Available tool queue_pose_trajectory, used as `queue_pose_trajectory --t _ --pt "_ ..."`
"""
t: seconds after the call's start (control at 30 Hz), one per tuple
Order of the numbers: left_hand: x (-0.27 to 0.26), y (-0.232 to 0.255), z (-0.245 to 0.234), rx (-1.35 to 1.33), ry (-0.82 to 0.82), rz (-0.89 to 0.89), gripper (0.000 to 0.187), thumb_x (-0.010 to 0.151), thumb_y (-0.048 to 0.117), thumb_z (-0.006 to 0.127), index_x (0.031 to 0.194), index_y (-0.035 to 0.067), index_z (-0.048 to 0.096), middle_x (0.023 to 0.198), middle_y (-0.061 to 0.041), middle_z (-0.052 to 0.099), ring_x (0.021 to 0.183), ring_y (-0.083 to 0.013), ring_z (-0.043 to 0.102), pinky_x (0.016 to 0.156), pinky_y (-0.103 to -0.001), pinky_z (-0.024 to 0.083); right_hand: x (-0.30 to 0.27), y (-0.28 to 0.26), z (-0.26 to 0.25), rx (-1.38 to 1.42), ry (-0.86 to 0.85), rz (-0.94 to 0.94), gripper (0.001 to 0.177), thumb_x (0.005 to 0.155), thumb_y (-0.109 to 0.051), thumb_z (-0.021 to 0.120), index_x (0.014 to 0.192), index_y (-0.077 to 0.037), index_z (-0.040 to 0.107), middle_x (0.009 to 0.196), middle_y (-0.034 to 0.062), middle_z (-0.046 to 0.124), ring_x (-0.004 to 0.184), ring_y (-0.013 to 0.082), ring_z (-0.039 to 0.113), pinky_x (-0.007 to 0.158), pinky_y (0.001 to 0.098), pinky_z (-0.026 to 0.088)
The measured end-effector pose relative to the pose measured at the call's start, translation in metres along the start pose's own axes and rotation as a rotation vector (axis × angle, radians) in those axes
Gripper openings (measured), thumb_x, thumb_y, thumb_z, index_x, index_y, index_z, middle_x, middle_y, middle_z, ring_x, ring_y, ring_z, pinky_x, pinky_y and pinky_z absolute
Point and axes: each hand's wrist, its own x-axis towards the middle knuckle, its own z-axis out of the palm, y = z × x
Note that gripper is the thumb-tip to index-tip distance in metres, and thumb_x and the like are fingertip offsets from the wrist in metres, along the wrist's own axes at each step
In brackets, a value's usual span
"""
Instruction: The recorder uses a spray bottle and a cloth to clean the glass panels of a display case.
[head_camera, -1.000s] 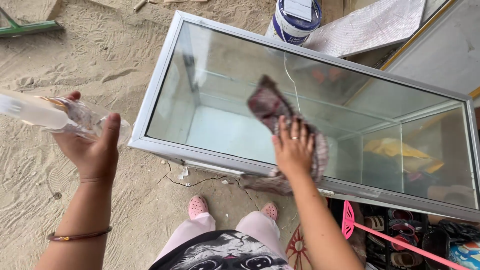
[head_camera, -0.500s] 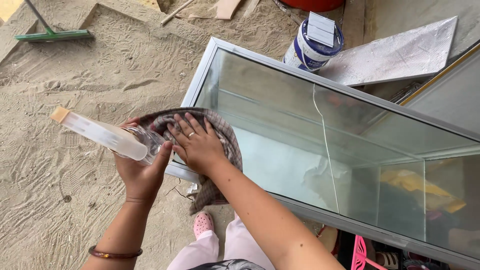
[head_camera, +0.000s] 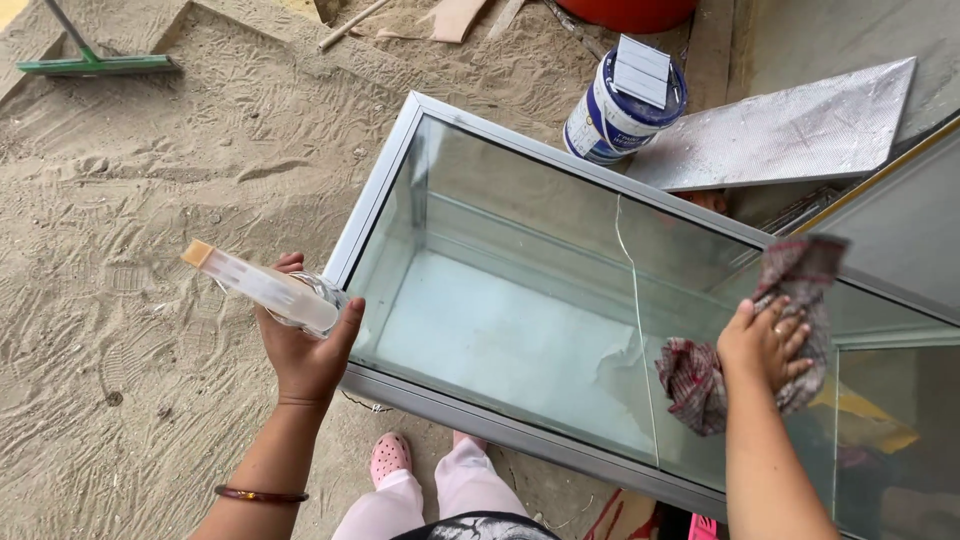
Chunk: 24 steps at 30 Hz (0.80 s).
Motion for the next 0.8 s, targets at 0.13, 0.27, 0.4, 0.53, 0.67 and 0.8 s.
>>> queue_pose_trajectory --t 0.13,0.27,0.4,0.53,0.67,0.8 --pt "-0.005 -0.008 -0.005 0.088 0.010 -0.094 0.079 0.084 0.030 0.085 0.143 0.003 0.041 0.148 -0.016 0.048 0.142 -0.0306 0.048 0.126 -0.043 0.037 -0.098 -0.051 0.047 -0.087 0.039 -0.121 0.083 0.104 -0.062 0.026 0.160 -0.002 0.024 0.168 0.0244 0.015 0.156 0.0387 0.003 0.118 0.0640 0.001" --pt "-0.012 -0.009 -0.006 0.004 0.011 -0.089 0.091 0.081 0.041 0.084 0.147 0.002 0.036 0.146 -0.016 0.047 0.139 -0.0310 0.048 0.120 -0.043 0.039 -0.243 -0.194 0.029 0.050 -0.130 -0.944 0.065 0.105 -0.050 0.026 0.156 -0.010 0.037 0.165 0.0164 0.027 0.156 0.0340 0.010 0.121 0.0594 0.001" --pt "-0.014 -0.013 -0.001 0.212 0.006 -0.024 0.090 0.078 0.048 0.081 0.146 0.002 0.044 0.143 -0.015 0.052 0.135 -0.0299 0.054 0.117 -0.043 0.043 -0.252 -0.326 0.044 0.273 -0.235 -1.444 0.051 0.104 -0.042 0.042 0.152 -0.023 0.048 0.165 0.0051 0.039 0.156 0.0268 0.026 0.124 0.0600 0.011" --pt "-0.013 -0.008 0.005 0.272 0.035 -0.052 0.088 0.081 0.051 0.076 0.148 0.003 0.044 0.144 -0.014 0.055 0.136 -0.0282 0.056 0.121 -0.043 0.042 -0.178 -0.435 0.067 0.112 -0.243 -1.415 0.056 0.105 -0.047 0.032 0.157 -0.024 0.038 0.168 0.0028 0.025 0.157 0.0244 0.017 0.124 0.0585 0.006" --pt "-0.012 -0.002 0.008 0.100 0.037 -0.117 0.095 0.081 0.057 0.078 0.148 0.001 0.039 0.144 -0.016 0.051 0.136 -0.0299 0.053 0.117 -0.043 0.043 -0.110 -0.458 0.075 0.036 -0.187 -1.153 0.062 0.105 -0.048 0.024 0.162 -0.023 0.023 0.170 0.0042 0.015 0.157 0.0241 0.011 0.123 0.0575 0.001" --pt "-0.016 -0.002 0.007 0.114 0.048 -0.112 0.097 0.080 0.057 0.078 0.149 0.002 0.039 0.144 -0.016 0.051 0.137 -0.0300 0.052 0.119 -0.043 0.042 -0.055 -0.393 0.075 0.075 -0.115 -0.983 0.064 0.105 -0.047 0.032 0.162 -0.019 0.025 0.169 0.0079 0.022 0.156 0.0250 0.013 0.122 0.0612 0.000"
